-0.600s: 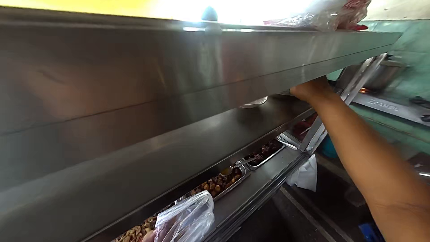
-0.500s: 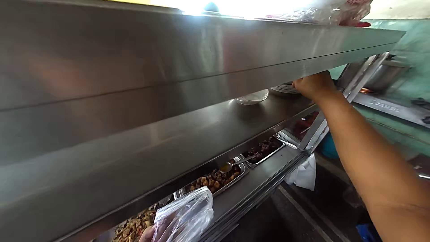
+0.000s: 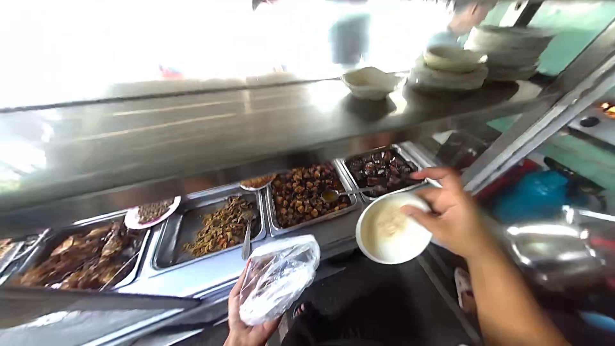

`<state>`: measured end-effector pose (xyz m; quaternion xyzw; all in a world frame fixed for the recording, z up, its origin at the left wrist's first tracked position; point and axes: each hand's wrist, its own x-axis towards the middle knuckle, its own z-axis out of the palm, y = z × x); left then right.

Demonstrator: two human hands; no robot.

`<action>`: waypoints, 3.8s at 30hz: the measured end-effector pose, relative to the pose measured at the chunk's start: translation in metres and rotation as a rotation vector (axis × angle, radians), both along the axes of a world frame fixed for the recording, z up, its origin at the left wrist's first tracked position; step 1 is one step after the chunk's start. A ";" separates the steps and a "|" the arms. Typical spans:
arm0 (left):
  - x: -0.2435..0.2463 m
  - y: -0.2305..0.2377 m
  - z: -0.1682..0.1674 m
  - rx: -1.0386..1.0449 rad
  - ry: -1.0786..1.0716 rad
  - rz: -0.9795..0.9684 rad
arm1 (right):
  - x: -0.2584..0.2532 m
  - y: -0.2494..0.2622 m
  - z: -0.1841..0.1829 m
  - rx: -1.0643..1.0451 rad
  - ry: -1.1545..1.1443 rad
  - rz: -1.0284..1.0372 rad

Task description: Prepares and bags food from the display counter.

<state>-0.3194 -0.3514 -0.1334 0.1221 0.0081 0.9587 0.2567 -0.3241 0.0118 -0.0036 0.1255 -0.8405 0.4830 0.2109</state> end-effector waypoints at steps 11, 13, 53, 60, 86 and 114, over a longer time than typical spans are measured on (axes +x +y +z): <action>0.014 0.033 0.018 -0.572 -0.273 -0.213 | 0.032 -0.078 -0.106 0.383 0.342 0.222; 0.009 0.035 0.024 -0.740 -0.307 -0.199 | 0.026 -0.076 -0.109 0.373 0.400 0.191; -0.106 -0.053 -0.011 -0.874 -0.247 0.510 | -0.158 -0.102 -0.155 0.714 -0.283 -0.314; -0.087 -0.048 -0.001 -0.776 -0.363 0.572 | -0.209 -0.022 -0.165 0.973 -0.699 -0.212; -0.087 -0.051 -0.028 -0.729 -0.508 0.525 | -0.187 -0.105 -0.146 0.581 -0.886 -0.241; -0.195 0.041 -0.053 -0.768 -0.549 0.244 | -0.145 -0.142 -0.124 0.459 -0.011 -0.383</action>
